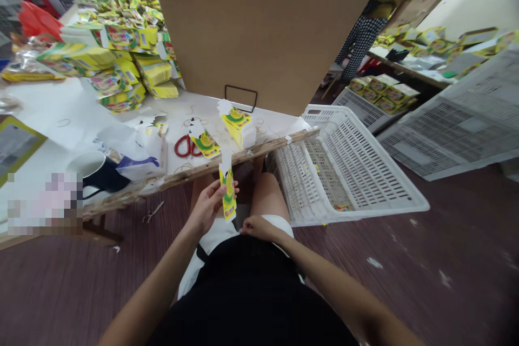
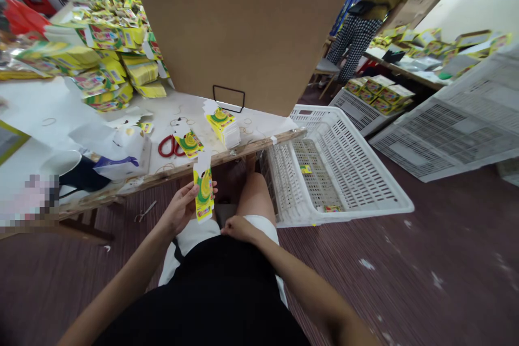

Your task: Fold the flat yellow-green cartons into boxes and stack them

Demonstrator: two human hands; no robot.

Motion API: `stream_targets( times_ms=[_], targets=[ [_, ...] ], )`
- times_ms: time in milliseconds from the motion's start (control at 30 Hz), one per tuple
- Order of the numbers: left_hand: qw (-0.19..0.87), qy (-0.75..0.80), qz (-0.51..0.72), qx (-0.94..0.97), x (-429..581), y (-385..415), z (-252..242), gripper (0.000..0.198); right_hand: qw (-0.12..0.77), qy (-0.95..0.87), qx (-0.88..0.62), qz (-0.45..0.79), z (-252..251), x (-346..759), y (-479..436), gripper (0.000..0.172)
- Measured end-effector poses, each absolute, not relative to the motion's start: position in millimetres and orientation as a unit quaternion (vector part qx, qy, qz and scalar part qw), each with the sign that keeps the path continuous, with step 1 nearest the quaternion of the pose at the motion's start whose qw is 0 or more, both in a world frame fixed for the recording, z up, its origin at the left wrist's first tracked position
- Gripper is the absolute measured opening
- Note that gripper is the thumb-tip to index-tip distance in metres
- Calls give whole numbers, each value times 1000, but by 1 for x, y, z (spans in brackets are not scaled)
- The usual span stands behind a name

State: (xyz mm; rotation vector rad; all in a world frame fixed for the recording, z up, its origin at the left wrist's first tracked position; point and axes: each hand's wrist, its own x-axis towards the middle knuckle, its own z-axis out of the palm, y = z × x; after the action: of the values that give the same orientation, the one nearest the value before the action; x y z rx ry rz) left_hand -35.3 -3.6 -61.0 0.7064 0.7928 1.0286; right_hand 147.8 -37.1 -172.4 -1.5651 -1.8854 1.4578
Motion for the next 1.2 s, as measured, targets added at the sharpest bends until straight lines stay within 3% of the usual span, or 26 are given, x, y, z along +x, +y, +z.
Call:
stream_targets(
  times_ms=[100,300,433,700,833,1000,1200],
  targets=[
    [755,348,464,307,-36,-7,-62,43,193,-646,-526,518,-153,157,-47,14],
    [772,335,451,298,-32,-9,-62,42,240,-616,-466,588,-133,165,-67,30],
    [782,325,441,298,-31,-11,-62,38,319,-564,-494,579,-132,173,-56,46],
    [801,296,420,308,-30,-16,-65,38,456,-500,-543,497,-96,167,-46,31],
    [806,284,399,331,-20,-23,-66,44,531,-471,-549,441,-75,159,-40,33],
    [785,304,420,339,-8,-29,-72,44,498,-484,-528,489,-58,147,-38,35],
    [722,373,457,361,-3,-33,-83,38,472,-540,-583,382,-55,136,-45,21]
  ],
)
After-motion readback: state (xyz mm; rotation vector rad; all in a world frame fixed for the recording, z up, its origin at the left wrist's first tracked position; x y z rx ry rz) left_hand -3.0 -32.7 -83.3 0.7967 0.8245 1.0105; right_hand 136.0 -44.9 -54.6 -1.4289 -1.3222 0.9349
